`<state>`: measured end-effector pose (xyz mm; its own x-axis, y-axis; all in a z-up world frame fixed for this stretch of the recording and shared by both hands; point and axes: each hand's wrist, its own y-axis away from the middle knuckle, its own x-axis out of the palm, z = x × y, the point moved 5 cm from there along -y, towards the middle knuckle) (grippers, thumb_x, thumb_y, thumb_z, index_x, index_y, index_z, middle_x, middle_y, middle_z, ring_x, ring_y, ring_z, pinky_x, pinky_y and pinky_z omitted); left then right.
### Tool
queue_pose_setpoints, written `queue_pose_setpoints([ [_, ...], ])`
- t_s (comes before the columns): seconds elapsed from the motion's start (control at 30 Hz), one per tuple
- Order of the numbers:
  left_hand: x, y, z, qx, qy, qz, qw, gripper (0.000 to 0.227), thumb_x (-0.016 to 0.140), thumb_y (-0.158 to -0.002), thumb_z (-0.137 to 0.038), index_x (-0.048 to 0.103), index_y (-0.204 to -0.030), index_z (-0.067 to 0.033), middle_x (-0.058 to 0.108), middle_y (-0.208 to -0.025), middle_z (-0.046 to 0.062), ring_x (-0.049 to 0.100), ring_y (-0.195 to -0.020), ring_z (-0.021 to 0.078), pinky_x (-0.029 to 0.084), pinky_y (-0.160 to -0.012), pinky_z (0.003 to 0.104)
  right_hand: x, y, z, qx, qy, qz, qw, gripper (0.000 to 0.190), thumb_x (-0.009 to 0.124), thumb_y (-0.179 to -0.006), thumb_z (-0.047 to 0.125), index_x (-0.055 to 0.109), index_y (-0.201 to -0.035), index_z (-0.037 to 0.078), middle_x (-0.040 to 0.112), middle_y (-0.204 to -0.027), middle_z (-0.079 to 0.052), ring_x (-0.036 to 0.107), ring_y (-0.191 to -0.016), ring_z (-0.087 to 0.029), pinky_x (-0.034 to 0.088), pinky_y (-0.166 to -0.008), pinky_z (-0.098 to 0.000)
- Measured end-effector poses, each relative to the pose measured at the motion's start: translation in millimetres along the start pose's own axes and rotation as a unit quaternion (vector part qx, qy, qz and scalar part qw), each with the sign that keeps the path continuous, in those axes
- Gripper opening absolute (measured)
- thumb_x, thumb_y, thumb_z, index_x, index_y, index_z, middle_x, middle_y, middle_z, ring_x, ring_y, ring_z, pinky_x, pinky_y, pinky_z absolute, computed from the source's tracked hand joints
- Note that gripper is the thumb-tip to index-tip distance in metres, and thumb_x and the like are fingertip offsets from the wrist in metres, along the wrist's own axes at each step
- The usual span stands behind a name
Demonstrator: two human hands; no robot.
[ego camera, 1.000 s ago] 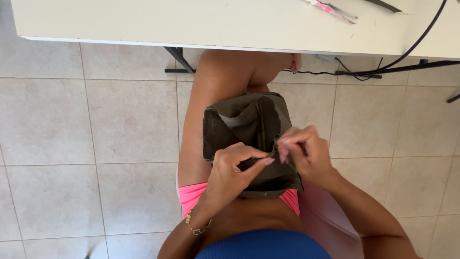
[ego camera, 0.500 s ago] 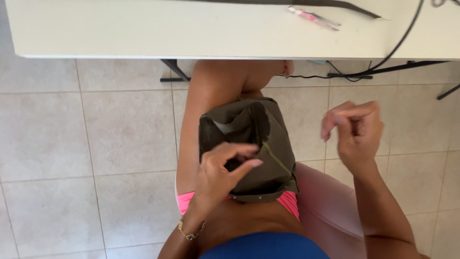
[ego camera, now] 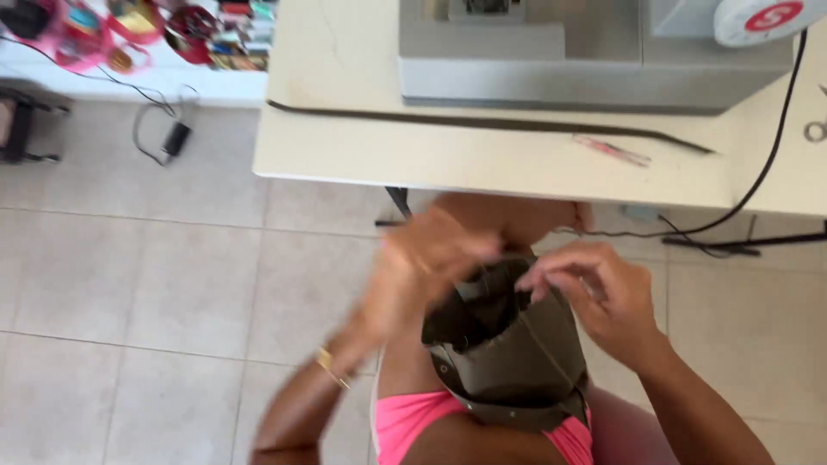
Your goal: Trimming excess threads from a finished or semi-finished garment using small scissors and a thread snip tool.
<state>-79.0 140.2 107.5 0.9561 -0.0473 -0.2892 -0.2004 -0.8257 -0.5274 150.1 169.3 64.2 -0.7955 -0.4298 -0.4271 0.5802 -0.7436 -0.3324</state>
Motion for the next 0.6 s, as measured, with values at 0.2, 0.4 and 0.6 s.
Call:
queue_pose_setpoints([
  [0.2, -135, -77, 69, 0.064, -0.385, -0.082, 0.917, 0.014, 0.092, -0.098, -0.003, 0.081, -0.105, 0.0014, 0.084, -0.102, 0.017, 0.08, -0.092, 0.0241, 0.067, -0.078, 0.036, -55, -35, -49, -0.045, 0.305, -0.132, 0.942, 0.007, 0.074, -0.113, 0.001, 0.076, -0.119, -0.002, 0.078, -0.116, -0.016, 0.071, -0.095, -0.025, 0.059, -0.089, -0.0369],
  [0.4, -212, -133, 196, -0.043, -0.511, -0.097, 0.853, 0.014, 0.092, -0.093, -0.009, 0.089, -0.107, -0.0074, 0.086, -0.091, 0.006, 0.08, -0.073, 0.0165, 0.066, -0.066, 0.029, -82, -22, -125, -0.013, 0.424, -0.176, 0.888, 0.028, 0.083, -0.106, 0.012, 0.081, -0.132, 0.001, 0.072, -0.131, -0.016, 0.065, -0.12, -0.035, 0.05, -0.108, -0.0503],
  [0.6, -211, -92, 352, 0.06, -0.454, -0.182, 0.87, 0.048, 0.048, -0.094, 0.009, 0.076, -0.126, -0.0143, 0.074, -0.129, 0.011, 0.066, -0.126, 0.0335, 0.043, -0.119, 0.049, -87, -15, -168, -0.085, 0.55, -0.092, 0.826, 0.031, 0.067, -0.111, 0.026, 0.08, -0.137, 0.017, 0.08, -0.14, -0.004, 0.072, -0.132, -0.028, 0.05, -0.116, -0.0443],
])
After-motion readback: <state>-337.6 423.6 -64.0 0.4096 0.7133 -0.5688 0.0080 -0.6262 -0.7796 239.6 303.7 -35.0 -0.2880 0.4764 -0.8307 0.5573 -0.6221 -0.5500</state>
